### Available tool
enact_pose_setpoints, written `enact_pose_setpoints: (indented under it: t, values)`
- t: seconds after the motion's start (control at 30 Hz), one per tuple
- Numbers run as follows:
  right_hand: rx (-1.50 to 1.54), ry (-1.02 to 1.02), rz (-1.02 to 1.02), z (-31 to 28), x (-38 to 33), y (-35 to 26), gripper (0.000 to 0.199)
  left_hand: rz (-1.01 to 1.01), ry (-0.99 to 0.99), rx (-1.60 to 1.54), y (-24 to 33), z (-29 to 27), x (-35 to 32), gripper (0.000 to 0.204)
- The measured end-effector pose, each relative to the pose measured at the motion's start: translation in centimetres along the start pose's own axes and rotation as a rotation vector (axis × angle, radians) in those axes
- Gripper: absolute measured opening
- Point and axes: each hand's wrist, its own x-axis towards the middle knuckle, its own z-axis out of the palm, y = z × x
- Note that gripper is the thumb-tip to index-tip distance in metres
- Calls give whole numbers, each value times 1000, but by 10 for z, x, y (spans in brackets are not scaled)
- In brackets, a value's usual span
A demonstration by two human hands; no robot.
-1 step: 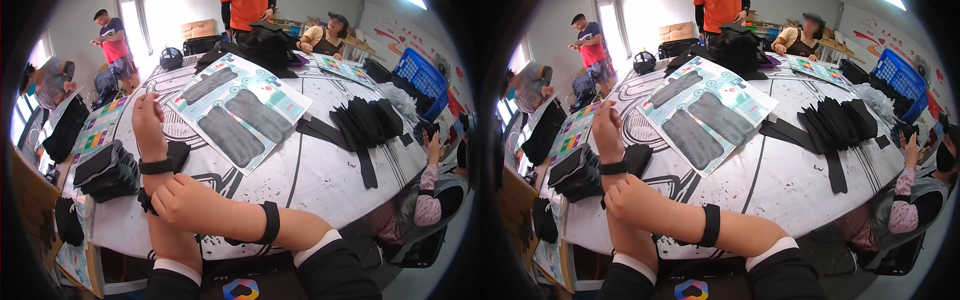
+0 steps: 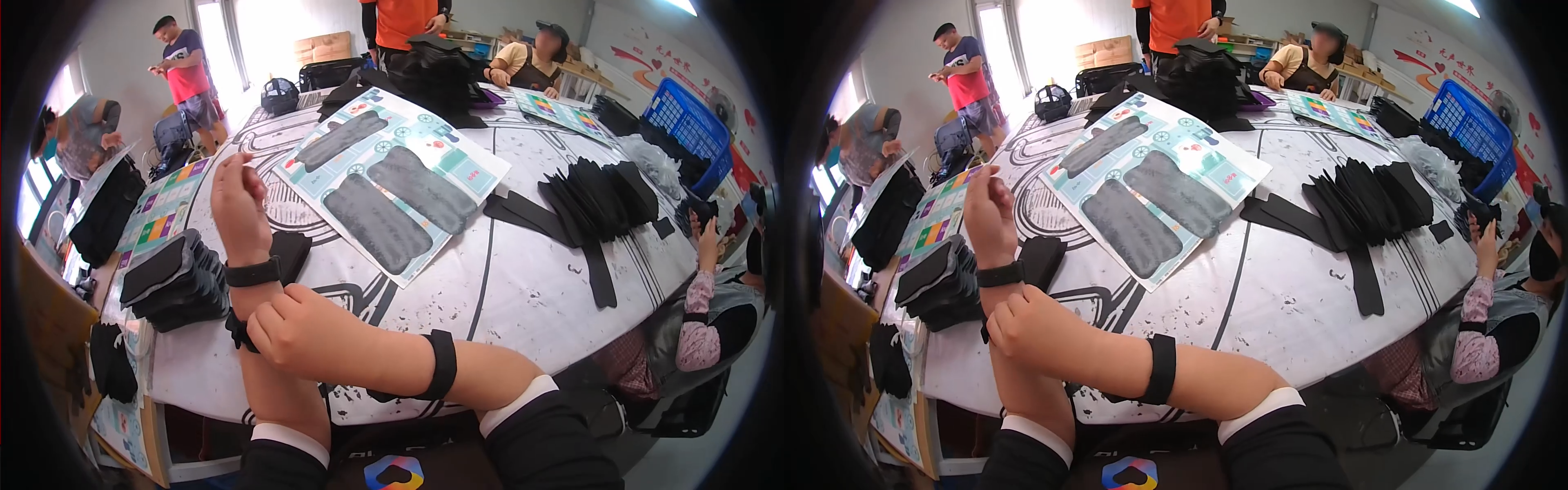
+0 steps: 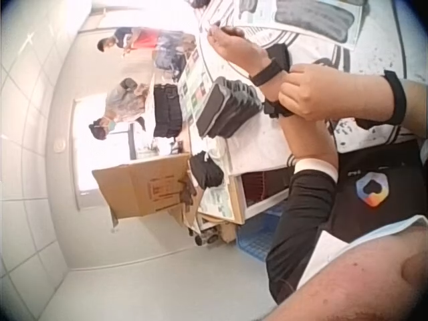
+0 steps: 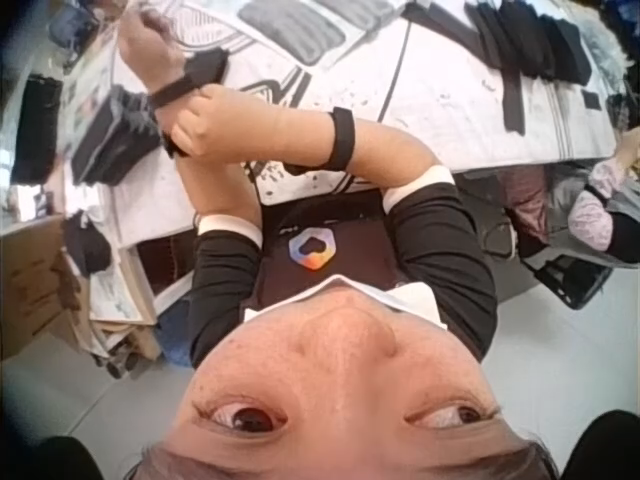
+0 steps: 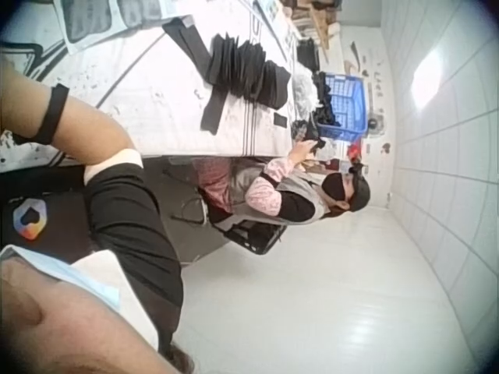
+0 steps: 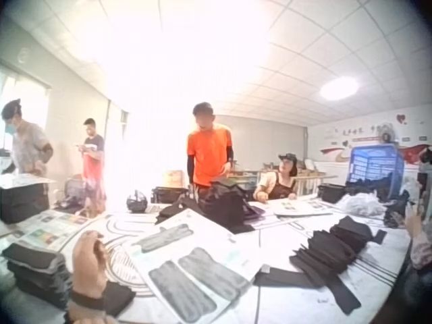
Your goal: Adjusting wearable sensors and inspecting fabric pieces along with an instruction diagram.
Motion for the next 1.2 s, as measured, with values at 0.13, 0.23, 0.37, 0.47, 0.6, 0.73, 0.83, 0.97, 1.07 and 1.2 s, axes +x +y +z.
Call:
enact_pose_setpoints:
  t: [0.13, 0.23, 0.37, 0.47, 0.6, 0.73, 0.83, 0.97, 1.07, 1.2]
  values:
    - [89, 56, 50, 0, 2, 11, 14, -125, -62, -430, 11, -7, 4, 12]
    - [178, 30, 74, -1, 1, 15, 17, -115, -78, -413, 11, -6, 5, 12]
    - [308, -40, 83, -11, 3, 17, 22, -88, -11, -319, 16, -3, 2, 12]
    - [551, -44, 150, -29, 4, 32, 25, -76, -36, -357, 25, 0, -2, 11]
    - [1075, -13, 537, -34, -1, 64, 18, 13, -273, -549, 58, 8, -17, 17]
    - [1733, -358, 865, 1, -13, 74, 22, 113, -635, -720, 90, 19, -44, 21]
    - [1944, -637, 846, 3, -14, 59, 23, 84, -853, -731, 90, 42, -68, 19]
    - [1979, -690, 724, 5, -16, 56, 20, -65, -932, -549, 87, 56, -87, 13]
    - [1864, -619, 690, -8, -18, 60, 20, -94, -982, -529, 81, 64, -90, 16]
    - [1883, -629, 613, 1, -17, 59, 19, -117, -998, -472, 81, 64, -95, 18]
